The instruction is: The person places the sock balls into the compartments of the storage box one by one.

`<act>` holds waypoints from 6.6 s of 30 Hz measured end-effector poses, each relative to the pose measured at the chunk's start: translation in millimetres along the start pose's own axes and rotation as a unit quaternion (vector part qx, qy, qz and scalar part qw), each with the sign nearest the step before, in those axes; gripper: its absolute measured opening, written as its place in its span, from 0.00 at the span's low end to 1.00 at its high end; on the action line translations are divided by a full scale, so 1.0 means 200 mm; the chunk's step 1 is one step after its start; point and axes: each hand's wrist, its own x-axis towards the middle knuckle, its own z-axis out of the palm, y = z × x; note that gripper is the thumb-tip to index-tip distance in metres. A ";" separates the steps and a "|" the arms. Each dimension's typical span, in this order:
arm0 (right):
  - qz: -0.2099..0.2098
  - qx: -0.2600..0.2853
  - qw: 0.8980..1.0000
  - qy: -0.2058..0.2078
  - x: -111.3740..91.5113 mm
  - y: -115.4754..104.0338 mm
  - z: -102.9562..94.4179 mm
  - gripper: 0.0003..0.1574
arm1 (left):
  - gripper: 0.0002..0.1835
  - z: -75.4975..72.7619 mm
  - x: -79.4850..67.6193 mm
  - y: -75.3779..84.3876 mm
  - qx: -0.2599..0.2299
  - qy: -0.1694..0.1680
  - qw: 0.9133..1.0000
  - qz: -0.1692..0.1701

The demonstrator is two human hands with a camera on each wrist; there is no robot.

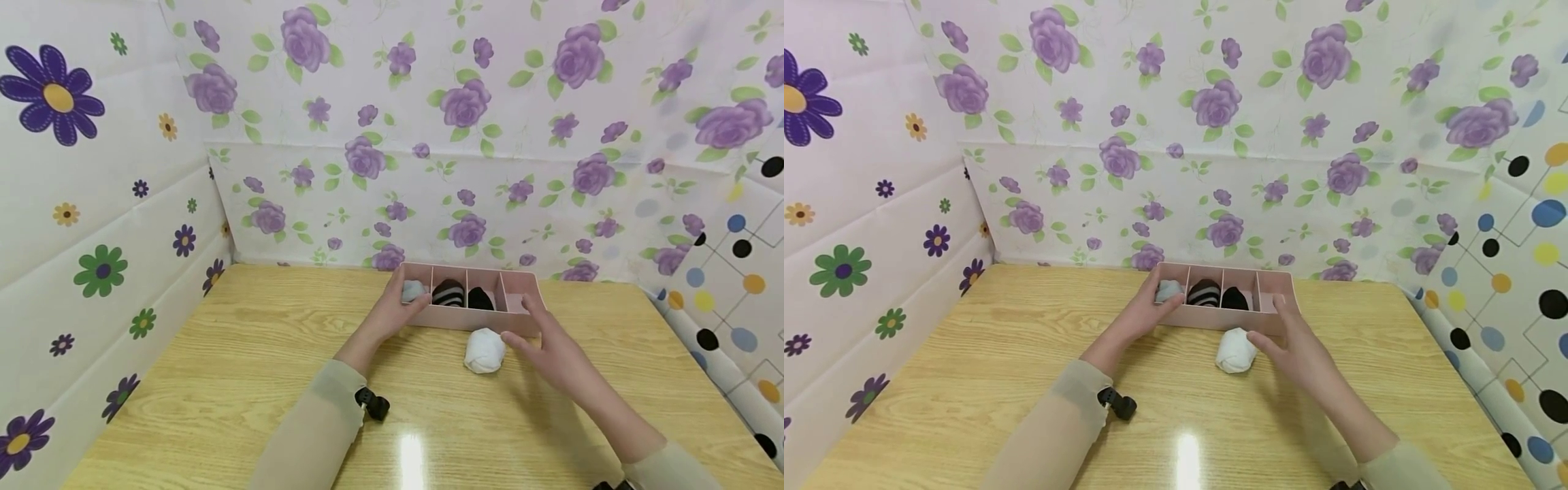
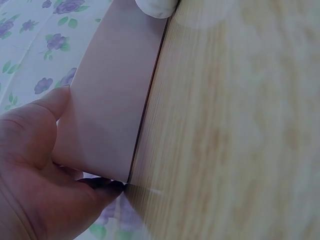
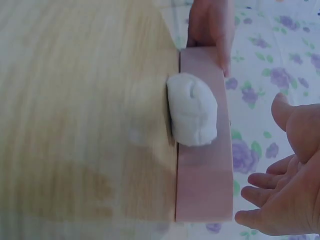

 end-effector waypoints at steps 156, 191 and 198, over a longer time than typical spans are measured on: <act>-0.015 -0.016 1.000 0.021 0.24 0.08 -0.26 0.51 | 0.56 -0.01 -0.02 0.03 -0.014 -0.005 1.000 -0.004; -0.035 -0.003 0.999 -0.012 0.43 0.27 -0.25 0.44 | 0.55 -0.01 0.00 -0.01 -0.006 -0.010 1.000 -0.002; -0.022 -0.022 0.999 -0.030 0.44 0.26 -0.23 0.45 | 0.56 -0.01 0.00 -0.02 -0.001 -0.008 1.000 0.000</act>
